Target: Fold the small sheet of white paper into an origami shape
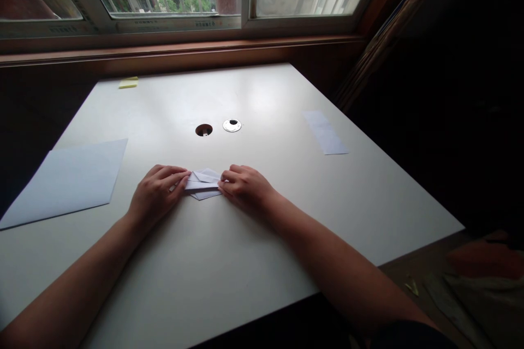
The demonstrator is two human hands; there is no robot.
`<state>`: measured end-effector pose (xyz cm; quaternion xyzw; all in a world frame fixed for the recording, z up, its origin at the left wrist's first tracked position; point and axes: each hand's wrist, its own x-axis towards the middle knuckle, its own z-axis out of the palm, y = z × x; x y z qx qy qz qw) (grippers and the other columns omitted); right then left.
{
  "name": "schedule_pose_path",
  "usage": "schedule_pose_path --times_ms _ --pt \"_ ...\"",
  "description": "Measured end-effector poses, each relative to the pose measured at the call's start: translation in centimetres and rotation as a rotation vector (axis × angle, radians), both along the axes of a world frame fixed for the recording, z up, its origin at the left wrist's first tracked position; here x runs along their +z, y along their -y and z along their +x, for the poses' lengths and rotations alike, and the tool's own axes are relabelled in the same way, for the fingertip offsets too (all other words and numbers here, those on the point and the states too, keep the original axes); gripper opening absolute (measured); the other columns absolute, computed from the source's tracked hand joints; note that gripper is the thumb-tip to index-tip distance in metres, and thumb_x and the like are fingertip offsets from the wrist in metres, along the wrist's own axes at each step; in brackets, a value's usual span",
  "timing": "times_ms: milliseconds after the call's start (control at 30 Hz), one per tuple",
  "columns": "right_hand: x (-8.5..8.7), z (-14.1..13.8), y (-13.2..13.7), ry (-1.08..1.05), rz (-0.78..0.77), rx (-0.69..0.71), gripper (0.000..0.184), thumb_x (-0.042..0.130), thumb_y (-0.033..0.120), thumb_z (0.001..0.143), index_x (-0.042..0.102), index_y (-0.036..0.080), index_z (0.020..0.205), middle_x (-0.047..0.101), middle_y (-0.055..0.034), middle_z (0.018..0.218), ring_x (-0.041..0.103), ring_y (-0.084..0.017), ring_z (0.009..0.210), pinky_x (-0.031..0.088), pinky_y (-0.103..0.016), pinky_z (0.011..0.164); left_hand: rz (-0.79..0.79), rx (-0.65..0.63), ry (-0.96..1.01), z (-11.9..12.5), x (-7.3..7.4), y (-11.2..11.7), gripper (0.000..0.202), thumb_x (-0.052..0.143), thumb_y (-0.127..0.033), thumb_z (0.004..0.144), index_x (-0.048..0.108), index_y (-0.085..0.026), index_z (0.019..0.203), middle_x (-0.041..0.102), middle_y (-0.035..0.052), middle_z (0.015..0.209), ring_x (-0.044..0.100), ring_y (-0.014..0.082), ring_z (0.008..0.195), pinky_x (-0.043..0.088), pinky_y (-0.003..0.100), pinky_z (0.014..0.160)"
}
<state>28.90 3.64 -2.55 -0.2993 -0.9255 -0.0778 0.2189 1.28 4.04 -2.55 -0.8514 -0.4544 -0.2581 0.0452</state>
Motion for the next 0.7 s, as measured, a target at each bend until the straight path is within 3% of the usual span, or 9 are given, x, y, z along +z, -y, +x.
schedule_pose_path --times_ms 267,700 --pt "0.12 -0.11 -0.02 -0.01 -0.045 0.005 0.021 0.051 0.025 0.099 0.072 0.021 0.096 0.069 -0.0067 0.094 0.055 -0.018 0.084 0.043 -0.032 0.07 0.027 -0.028 -0.081 0.15 0.08 0.23 0.023 0.055 -0.028 0.094 0.073 -0.024 0.108 0.07 0.0069 0.104 0.059 0.0246 0.094 0.053 0.039 0.08" --pt "0.09 -0.01 0.01 -0.038 -0.092 -0.007 0.022 0.051 0.025 0.099 0.072 0.021 0.095 0.07 -0.0059 0.096 0.057 -0.017 0.085 0.045 -0.031 0.073 0.023 0.019 -0.055 0.35 0.26 0.13 0.027 0.054 -0.025 0.094 0.068 -0.019 0.116 0.066 0.0107 0.109 0.058 0.0269 0.099 0.053 0.044 0.088"
